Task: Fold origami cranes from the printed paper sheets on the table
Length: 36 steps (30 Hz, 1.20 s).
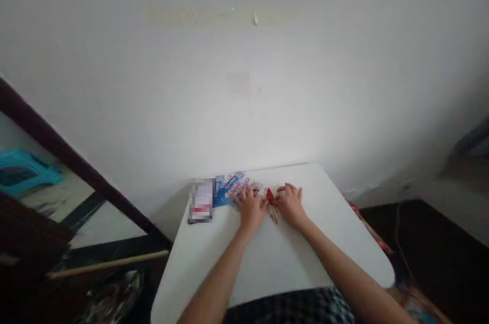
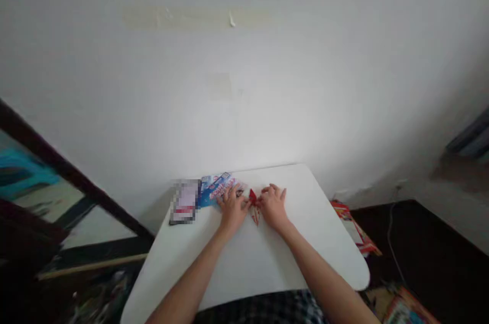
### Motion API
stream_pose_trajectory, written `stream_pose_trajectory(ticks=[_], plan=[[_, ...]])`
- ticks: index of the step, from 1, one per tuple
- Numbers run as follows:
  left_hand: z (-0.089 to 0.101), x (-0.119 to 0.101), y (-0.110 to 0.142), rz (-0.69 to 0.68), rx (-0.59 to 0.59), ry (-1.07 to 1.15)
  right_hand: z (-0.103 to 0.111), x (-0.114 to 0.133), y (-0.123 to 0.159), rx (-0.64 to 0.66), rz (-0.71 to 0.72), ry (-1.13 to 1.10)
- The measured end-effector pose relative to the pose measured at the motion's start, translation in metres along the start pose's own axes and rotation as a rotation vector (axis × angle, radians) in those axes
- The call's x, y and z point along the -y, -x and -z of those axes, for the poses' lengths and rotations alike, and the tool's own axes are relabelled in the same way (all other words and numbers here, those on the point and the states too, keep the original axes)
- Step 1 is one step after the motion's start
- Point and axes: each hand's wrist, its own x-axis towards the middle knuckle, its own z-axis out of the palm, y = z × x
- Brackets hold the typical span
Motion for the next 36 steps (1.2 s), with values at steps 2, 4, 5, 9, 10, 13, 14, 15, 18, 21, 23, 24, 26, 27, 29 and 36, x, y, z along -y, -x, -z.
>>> stream_pose_trajectory(ticks=[2, 4, 5, 9, 10, 13, 14, 15, 18, 21, 23, 24, 26, 27, 29, 36], plan=[[0.000, 0.001, -0.002, -0.021, 0.021, -0.007, 0.002, -0.004, 0.001, -0.041, 0.012, -0.016], [-0.001, 0.002, -0.004, -0.037, 0.030, -0.004, 0.003, -0.006, 0.002, -0.070, 0.013, -0.027], [-0.001, 0.002, -0.004, -0.047, 0.030, 0.001, 0.003, -0.007, 0.002, -0.084, 0.012, -0.030], [-0.001, 0.003, -0.003, -0.037, 0.004, 0.040, 0.003, -0.005, 0.001, -0.067, -0.013, -0.032], [0.000, 0.002, -0.002, -0.028, -0.005, 0.046, 0.003, -0.004, 0.000, -0.054, -0.017, -0.028], [0.003, 0.001, 0.001, -0.038, -0.028, 0.052, 0.002, -0.002, -0.002, -0.016, -0.030, -0.011], [0.004, 0.000, 0.001, -0.048, -0.034, 0.053, 0.002, -0.001, -0.002, -0.005, -0.031, -0.006], [0.005, 0.000, 0.002, -0.054, -0.037, 0.053, 0.002, -0.001, -0.003, 0.004, -0.028, -0.003], [0.009, -0.001, 0.001, -0.033, -0.020, 0.056, 0.003, 0.000, -0.004, 0.020, -0.010, -0.003], [0.012, -0.002, -0.001, -0.005, 0.007, 0.054, 0.003, 0.001, -0.004, 0.028, -0.016, -0.016], [0.013, -0.002, -0.003, 0.006, 0.013, 0.049, 0.003, 0.002, -0.004, 0.025, -0.021, -0.028], [0.013, -0.003, -0.003, 0.012, 0.013, 0.046, 0.003, 0.002, -0.003, 0.021, -0.021, -0.033], [0.013, -0.003, -0.003, 0.021, 0.011, 0.041, 0.003, 0.002, -0.003, 0.015, -0.016, -0.044], [0.012, -0.003, -0.003, 0.024, 0.010, 0.039, 0.003, 0.002, -0.003, 0.013, -0.013, -0.048], [0.010, -0.003, -0.004, 0.026, 0.006, 0.034, 0.002, 0.001, -0.003, 0.011, -0.013, -0.049], [0.008, -0.001, -0.005, 0.013, -0.009, 0.024, -0.001, 0.003, -0.004, 0.011, -0.014, -0.023]])
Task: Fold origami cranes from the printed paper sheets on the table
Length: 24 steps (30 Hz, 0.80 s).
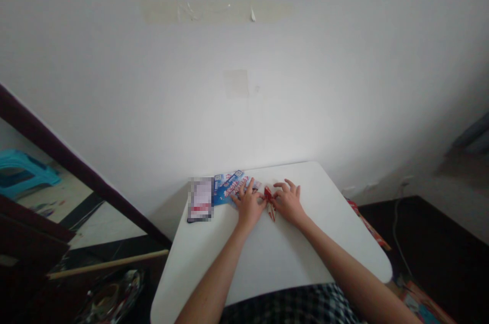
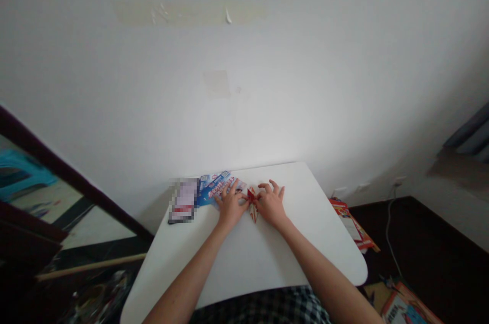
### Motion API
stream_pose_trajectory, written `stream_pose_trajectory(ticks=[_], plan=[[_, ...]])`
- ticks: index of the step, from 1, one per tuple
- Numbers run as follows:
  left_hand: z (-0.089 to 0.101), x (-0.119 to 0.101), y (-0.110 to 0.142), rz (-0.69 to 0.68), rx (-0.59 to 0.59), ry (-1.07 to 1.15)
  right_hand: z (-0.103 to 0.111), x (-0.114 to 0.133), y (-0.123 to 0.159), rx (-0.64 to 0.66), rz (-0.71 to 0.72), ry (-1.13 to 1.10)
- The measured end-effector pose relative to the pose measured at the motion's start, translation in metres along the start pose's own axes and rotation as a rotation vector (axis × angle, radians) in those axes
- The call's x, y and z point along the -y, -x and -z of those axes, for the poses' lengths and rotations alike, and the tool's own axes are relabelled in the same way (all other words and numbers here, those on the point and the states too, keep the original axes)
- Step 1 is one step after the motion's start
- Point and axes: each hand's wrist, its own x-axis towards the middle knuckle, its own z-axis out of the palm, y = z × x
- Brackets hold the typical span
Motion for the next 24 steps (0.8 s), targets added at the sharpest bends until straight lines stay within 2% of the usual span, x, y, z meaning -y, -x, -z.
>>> stream_pose_trajectory(ticks=[8, 17, 24], plan=[[0.0040, -0.0007, 0.0032, 0.005, 0.004, 0.009, -0.0041, 0.0005, 0.0025, -0.072, -0.013, 0.004], [0.0029, 0.0039, 0.0057, -0.030, 0.008, 0.051, -0.0026, 0.0015, 0.0037, -0.033, -0.040, 0.009], [0.0049, 0.0033, 0.0048, -0.006, 0.007, 0.036, -0.0009, 0.0015, 0.0056, -0.082, -0.035, -0.025]])
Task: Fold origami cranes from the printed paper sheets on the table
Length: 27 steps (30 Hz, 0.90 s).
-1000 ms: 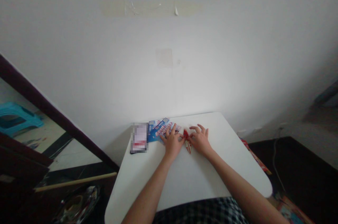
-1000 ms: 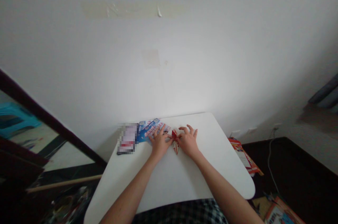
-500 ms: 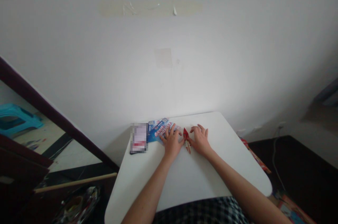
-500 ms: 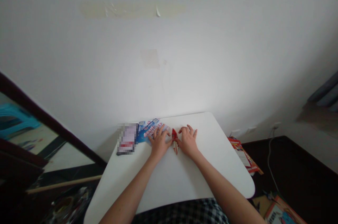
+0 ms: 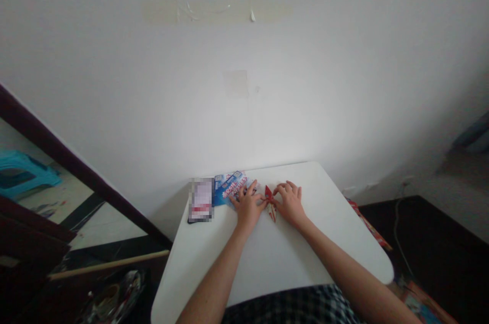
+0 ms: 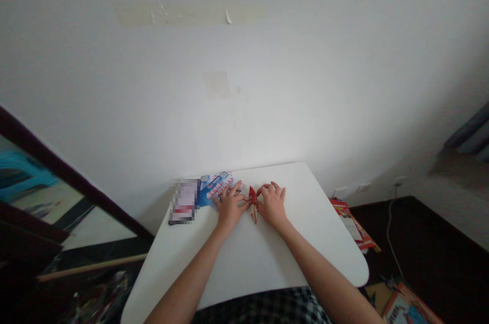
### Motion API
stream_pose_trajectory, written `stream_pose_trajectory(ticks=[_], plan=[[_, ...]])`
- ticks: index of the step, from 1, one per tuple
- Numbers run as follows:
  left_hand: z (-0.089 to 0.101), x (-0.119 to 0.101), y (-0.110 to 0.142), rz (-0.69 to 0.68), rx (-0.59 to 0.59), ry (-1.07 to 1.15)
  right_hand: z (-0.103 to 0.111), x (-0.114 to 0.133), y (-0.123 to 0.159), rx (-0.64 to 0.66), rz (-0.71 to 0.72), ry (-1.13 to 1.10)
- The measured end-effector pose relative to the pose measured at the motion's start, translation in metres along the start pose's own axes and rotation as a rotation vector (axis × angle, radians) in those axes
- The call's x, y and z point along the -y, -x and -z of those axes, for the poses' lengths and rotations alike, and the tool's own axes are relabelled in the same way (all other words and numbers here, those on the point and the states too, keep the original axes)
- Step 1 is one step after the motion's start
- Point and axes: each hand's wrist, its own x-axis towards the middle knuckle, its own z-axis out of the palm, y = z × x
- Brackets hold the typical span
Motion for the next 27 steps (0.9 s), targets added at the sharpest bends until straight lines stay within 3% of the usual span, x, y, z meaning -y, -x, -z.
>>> stream_pose_trajectory(ticks=[6, 20, 27], plan=[[0.0037, -0.0024, -0.0006, -0.009, 0.023, -0.008, 0.0030, -0.0035, 0.0004, -0.060, -0.021, -0.072], [0.0059, -0.0035, -0.0031, 0.009, 0.064, -0.023, 0.0023, -0.0009, -0.0026, -0.045, -0.029, -0.030], [0.0040, -0.0029, -0.0006, -0.011, 0.002, 0.018, 0.0055, -0.0031, -0.0026, -0.042, -0.071, -0.035]])
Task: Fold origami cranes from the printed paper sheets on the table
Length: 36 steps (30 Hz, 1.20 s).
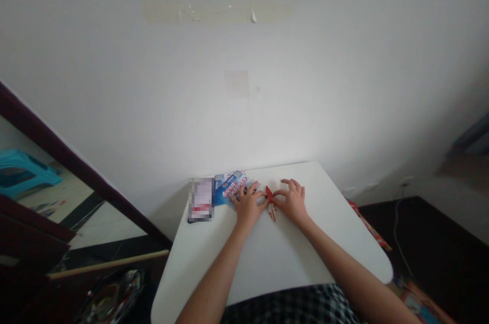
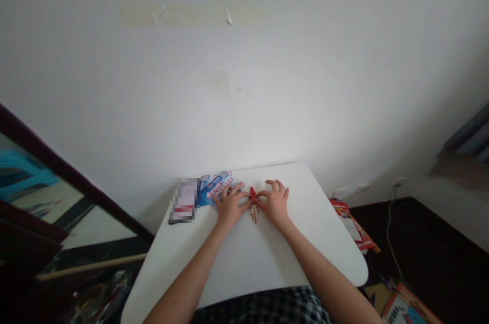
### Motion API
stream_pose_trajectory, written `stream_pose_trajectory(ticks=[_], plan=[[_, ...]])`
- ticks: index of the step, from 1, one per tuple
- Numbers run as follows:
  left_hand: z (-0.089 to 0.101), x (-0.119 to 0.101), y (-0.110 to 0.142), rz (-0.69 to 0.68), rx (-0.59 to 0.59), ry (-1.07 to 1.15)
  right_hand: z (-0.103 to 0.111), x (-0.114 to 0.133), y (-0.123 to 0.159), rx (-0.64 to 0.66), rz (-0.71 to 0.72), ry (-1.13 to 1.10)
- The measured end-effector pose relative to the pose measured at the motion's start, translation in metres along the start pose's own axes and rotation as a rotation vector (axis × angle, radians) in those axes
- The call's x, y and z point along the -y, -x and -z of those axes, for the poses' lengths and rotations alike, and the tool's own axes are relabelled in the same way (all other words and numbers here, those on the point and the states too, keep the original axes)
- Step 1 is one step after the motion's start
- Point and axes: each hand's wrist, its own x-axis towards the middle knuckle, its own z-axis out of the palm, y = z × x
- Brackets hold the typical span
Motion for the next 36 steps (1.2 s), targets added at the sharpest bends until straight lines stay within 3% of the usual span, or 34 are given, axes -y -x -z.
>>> stream_pose_trajectory(ticks=[22, 36], plan=[[-0.002, 0.006, -0.002, 0.011, 0.022, -0.077, 0.001, 0.000, -0.001, 0.094, 0.001, 0.048], [-0.004, 0.011, -0.008, -0.003, 0.135, -0.179, 0.006, 0.010, -0.003, 0.200, -0.041, 0.177]])
